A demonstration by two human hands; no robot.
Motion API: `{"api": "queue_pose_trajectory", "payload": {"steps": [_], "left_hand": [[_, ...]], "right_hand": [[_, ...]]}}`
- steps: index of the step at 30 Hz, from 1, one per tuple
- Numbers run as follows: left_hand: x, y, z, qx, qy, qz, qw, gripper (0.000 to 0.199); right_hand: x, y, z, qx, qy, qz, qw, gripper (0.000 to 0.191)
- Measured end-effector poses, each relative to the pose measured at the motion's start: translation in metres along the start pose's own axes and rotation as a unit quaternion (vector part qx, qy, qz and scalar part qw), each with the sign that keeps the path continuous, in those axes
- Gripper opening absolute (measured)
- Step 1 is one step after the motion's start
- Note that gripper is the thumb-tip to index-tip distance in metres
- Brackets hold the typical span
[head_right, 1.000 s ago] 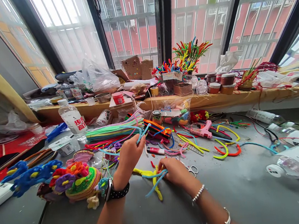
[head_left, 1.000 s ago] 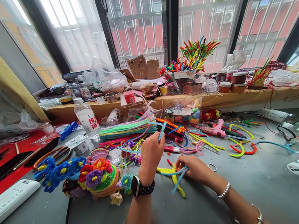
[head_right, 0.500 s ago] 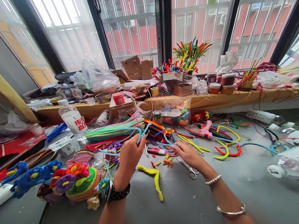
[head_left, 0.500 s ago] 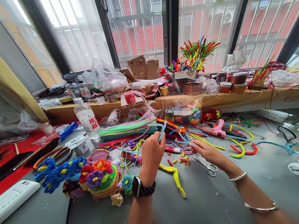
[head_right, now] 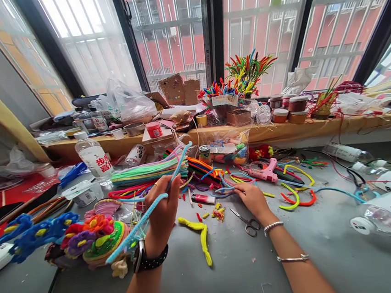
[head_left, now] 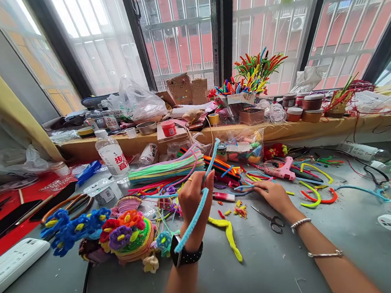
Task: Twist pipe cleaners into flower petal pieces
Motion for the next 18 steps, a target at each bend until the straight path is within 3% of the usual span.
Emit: {"api": "queue_pose_trajectory", "payload": {"steps": [5,10,18], "left_hand": [[0.000,-0.004,-0.004,0.004,0.012,-0.013,1.000,0.026],[0.000,-0.006,-0.003,0.010,0.013,-0.016,1.000,0.026],[-0.002,-0.011,-0.006,0.005,0.021,-0.033,0.999,0.027]], "right_hand": [[0.004,0.003,-0.005,-0.019,0.031,0.014,0.999,0.025],[0.002,-0.006,-0.013,-0.050,0.040,-0.038,0.997,0.026],[0.014,-0.014,0.002,-0.065,0.021,-0.043,0.997,0.026]]}}
Point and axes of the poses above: each hand's wrist, its own x-axis towards the middle knuckle, its own y-axis out of the back of the hand, z = x × y, the point moved 9 cm from there along x, towards the middle knuckle, and after that the axes turned 5 degrees about y, right-handed, at the moved point
